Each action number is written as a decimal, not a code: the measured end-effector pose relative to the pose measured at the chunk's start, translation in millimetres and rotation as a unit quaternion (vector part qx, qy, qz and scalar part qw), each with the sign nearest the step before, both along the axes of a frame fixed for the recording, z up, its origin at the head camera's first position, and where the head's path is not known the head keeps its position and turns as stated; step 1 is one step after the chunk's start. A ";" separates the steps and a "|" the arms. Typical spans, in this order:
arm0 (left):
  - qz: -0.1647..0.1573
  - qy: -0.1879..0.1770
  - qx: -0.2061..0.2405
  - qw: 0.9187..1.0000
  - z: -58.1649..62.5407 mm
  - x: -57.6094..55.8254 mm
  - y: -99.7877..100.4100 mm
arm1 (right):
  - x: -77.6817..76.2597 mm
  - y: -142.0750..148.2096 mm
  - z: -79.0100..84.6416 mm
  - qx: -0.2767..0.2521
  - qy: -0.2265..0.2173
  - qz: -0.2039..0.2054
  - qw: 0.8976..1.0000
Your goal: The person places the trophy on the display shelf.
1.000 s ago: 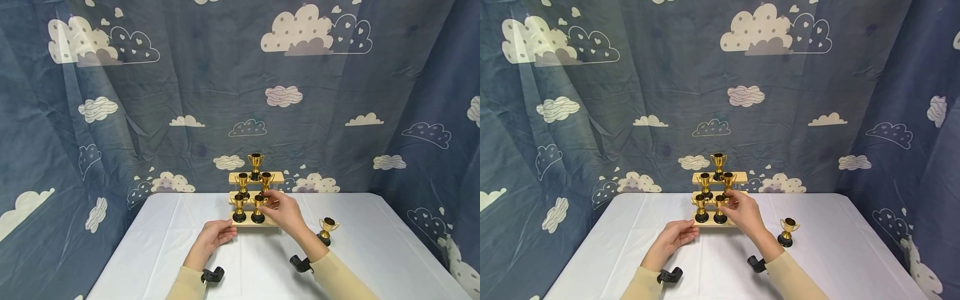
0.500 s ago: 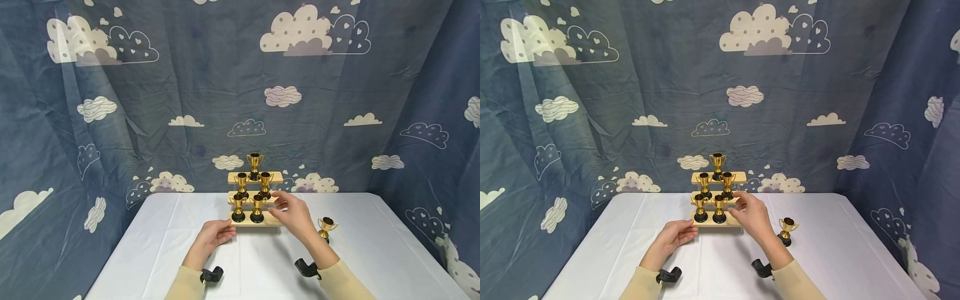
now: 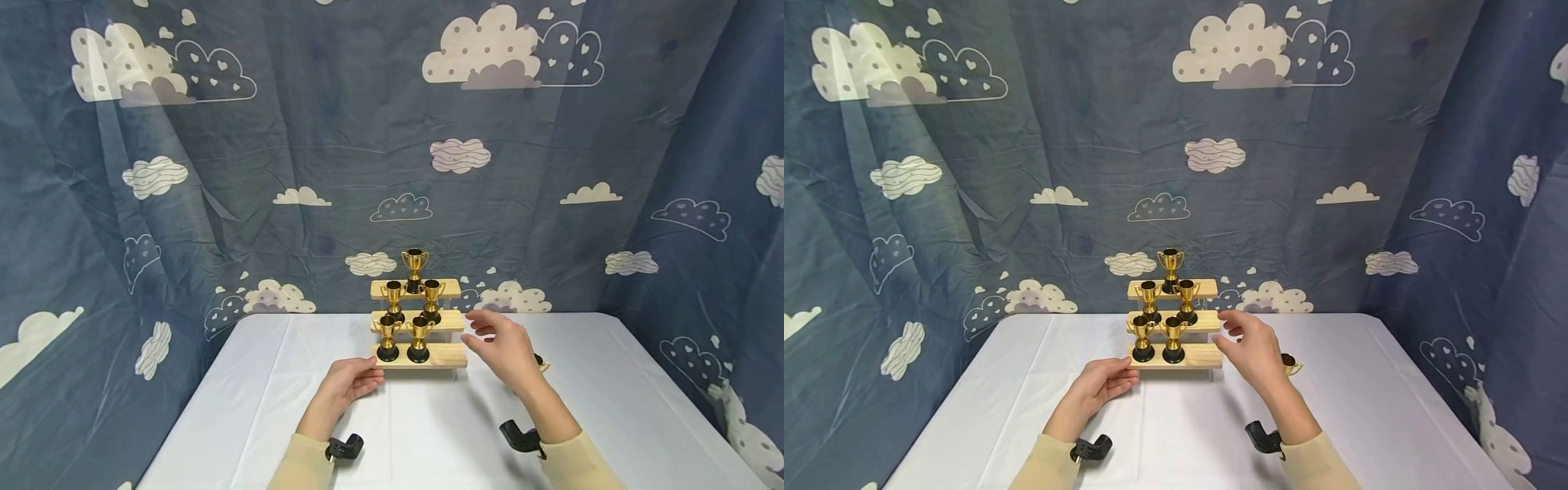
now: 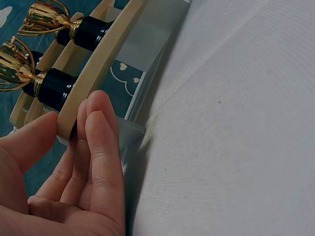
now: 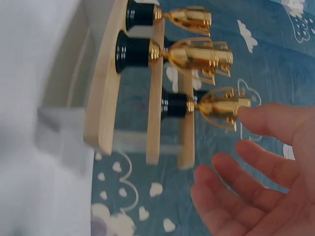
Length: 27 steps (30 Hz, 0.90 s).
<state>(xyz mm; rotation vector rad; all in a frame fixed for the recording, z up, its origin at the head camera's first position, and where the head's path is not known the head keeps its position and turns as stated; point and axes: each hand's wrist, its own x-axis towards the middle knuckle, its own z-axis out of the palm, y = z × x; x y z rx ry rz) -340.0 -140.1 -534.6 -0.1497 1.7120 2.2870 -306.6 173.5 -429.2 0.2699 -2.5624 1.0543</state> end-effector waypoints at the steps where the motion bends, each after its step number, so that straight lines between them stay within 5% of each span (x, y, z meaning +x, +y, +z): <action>1: 0.000 -0.001 0.000 1.000 0.1 0.1 0.0 | 0.5 3.0 0.3 0.005 -0.001 -0.003 1.000; 27: 0.000 -0.001 0.002 1.000 -1.4 -0.2 0.7 | 17.0 90.1 -19.2 0.098 0.025 -0.044 0.994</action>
